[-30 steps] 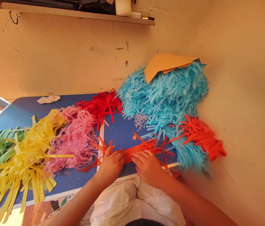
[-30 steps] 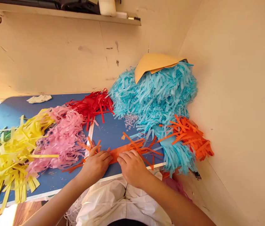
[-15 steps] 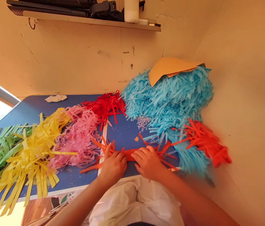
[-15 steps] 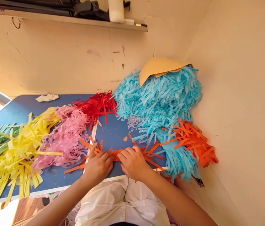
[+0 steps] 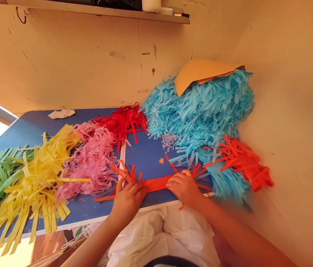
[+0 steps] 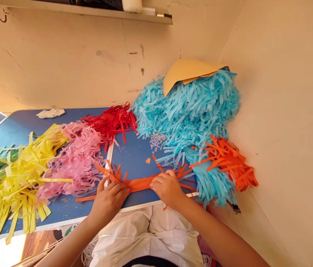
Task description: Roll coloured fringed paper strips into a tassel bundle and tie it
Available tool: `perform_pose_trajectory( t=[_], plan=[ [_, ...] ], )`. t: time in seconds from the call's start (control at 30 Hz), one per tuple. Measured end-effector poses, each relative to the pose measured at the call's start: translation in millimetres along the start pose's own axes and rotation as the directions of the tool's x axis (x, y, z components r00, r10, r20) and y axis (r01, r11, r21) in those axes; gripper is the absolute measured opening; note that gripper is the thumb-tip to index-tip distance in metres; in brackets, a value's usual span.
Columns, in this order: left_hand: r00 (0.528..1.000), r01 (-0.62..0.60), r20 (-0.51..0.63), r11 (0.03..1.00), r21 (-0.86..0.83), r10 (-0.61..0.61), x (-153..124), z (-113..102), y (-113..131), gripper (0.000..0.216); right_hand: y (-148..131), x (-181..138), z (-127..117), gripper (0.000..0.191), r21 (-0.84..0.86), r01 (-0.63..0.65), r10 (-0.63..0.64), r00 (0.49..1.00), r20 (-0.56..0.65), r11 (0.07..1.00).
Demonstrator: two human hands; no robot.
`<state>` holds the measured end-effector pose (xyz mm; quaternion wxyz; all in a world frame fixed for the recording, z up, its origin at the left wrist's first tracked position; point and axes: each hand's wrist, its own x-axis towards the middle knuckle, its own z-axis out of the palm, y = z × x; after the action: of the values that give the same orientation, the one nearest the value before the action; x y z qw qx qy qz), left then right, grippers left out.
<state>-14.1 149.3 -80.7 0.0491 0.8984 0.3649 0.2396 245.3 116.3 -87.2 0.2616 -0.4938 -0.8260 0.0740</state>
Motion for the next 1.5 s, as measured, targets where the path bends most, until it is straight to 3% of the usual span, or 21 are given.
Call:
perform_pose_trajectory(
  t=[0.13,0.33,0.77,0.87,0.93,1.0,1.1,1.2,1.33,1.5],
  plan=[
    [0.986,0.137,0.102,0.989,-0.057,-0.131,10,-6,-3,0.026,3,7,-5,0.021,0.023,-0.133,0.132,0.991,0.025,0.991],
    [0.954,0.218,0.188,0.972,0.090,-0.232,24,1,0,0.033,0,13,2,0.017,-0.022,-0.309,0.309,0.951,-0.012,0.951],
    [0.947,0.207,0.202,0.956,0.206,-0.249,34,2,1,0.026,4,18,7,0.030,-0.100,-0.361,0.359,0.933,-0.033,0.927],
    [0.953,0.213,0.169,0.951,0.223,-0.253,34,-1,0,0.021,4,18,4,0.022,-0.120,-0.398,0.393,0.918,-0.063,0.910],
    [0.975,0.165,0.109,0.959,0.231,-0.194,33,-1,-1,0.014,0,17,-1,0.014,-0.173,-0.405,0.383,0.912,-0.149,0.898],
    [0.996,0.020,0.076,0.973,0.228,-0.038,31,0,-3,0.013,-9,15,-4,0.014,-0.256,-0.323,0.270,0.937,-0.220,0.911],
    [0.980,-0.183,0.115,0.965,0.188,0.163,28,2,-5,0.020,-22,13,-1,0.011,-0.330,-0.031,0.012,0.998,-0.060,0.943],
    [0.974,-0.202,0.135,0.969,0.140,0.184,30,1,-4,0.018,-22,14,8,0.018,-0.339,0.151,-0.119,0.986,0.114,0.929],
    [0.974,-0.178,0.158,0.978,0.112,0.160,40,-2,0,0.014,-4,24,16,0.024,-0.349,0.226,-0.191,0.973,0.133,0.910],
    [0.985,-0.137,0.118,0.983,0.119,0.123,49,1,0,0.010,3,42,10,0.026,-0.344,0.203,-0.177,0.979,0.106,0.917]
  ],
)
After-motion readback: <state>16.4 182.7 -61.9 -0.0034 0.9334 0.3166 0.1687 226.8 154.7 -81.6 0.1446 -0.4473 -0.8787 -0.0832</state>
